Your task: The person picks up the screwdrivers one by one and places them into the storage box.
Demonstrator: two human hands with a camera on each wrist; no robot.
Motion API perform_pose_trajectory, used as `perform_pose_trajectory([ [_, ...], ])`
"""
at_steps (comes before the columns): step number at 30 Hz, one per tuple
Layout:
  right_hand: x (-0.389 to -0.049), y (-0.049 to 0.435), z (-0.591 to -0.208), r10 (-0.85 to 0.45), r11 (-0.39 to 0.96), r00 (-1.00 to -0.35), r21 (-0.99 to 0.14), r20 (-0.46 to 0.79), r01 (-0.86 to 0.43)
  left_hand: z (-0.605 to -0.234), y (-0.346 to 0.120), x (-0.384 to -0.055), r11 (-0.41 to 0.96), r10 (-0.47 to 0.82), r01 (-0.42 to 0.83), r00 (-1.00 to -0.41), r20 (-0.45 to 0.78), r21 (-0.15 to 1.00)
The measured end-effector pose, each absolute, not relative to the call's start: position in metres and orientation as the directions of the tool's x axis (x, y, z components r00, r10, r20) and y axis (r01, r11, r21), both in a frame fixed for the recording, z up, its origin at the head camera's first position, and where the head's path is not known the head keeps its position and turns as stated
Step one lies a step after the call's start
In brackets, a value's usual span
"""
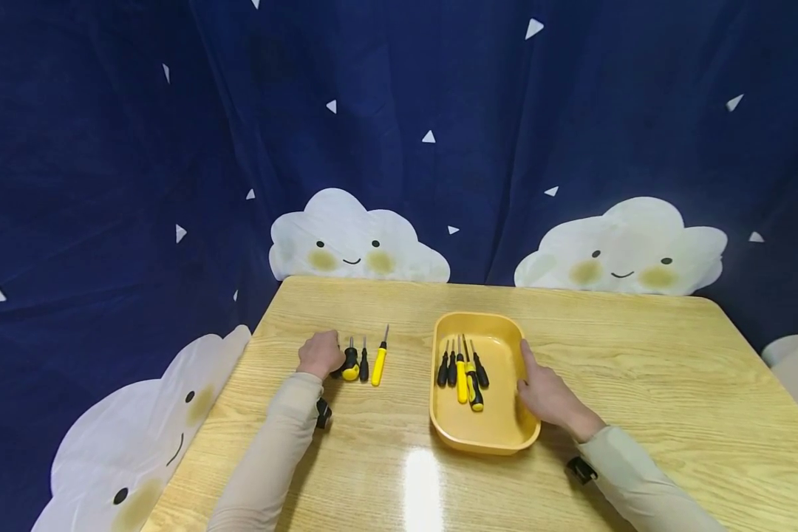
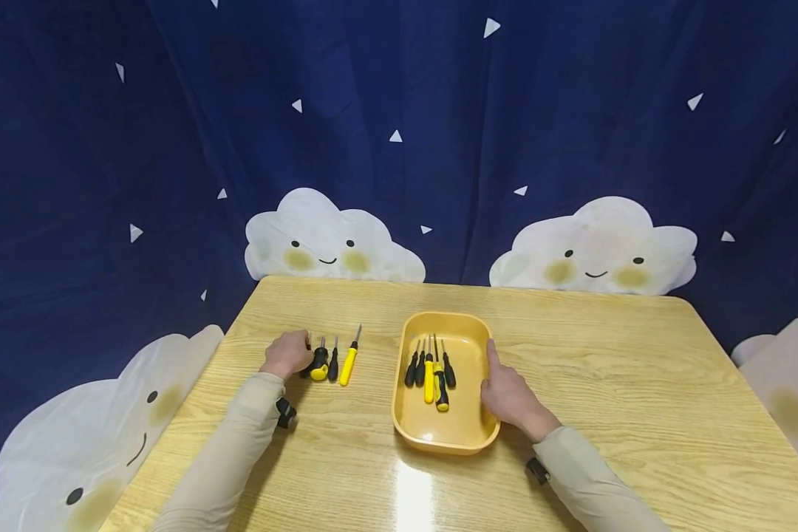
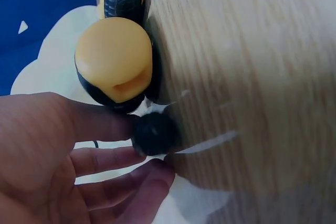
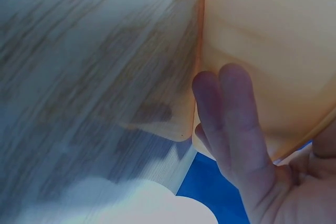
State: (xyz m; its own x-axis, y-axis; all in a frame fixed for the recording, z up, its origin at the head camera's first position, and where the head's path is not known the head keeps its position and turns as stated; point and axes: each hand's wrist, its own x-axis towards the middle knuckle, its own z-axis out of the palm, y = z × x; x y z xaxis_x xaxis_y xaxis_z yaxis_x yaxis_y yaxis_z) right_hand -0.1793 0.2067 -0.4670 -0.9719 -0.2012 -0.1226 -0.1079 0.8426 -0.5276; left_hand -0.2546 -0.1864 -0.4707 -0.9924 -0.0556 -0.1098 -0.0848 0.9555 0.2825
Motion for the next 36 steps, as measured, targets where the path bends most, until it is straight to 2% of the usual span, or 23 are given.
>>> perform_pose_trajectory([
  [10, -0.179, 0.206, -0.467, -0.194, 0.848, -0.976, -0.518, -0.104, -0.113, -0.476, -0.183, -0.256, 0.961, -0.056, -0.071, -0.996, -0.062, 0.268],
  [18, -0.180, 0.207, -0.468, -0.191, 0.845, -0.976, -0.524, -0.102, -0.111, -0.474, -0.185, -0.256, 0.958, -0.049, -0.070, -0.995, -0.085, 0.276],
  [36, -0.178, 0.206, -0.467, -0.195, 0.857, -0.976, -0.501, -0.096, -0.122, -0.458, -0.184, -0.261, 0.902, -0.052, -0.095, -0.992, -0.114, 0.420],
])
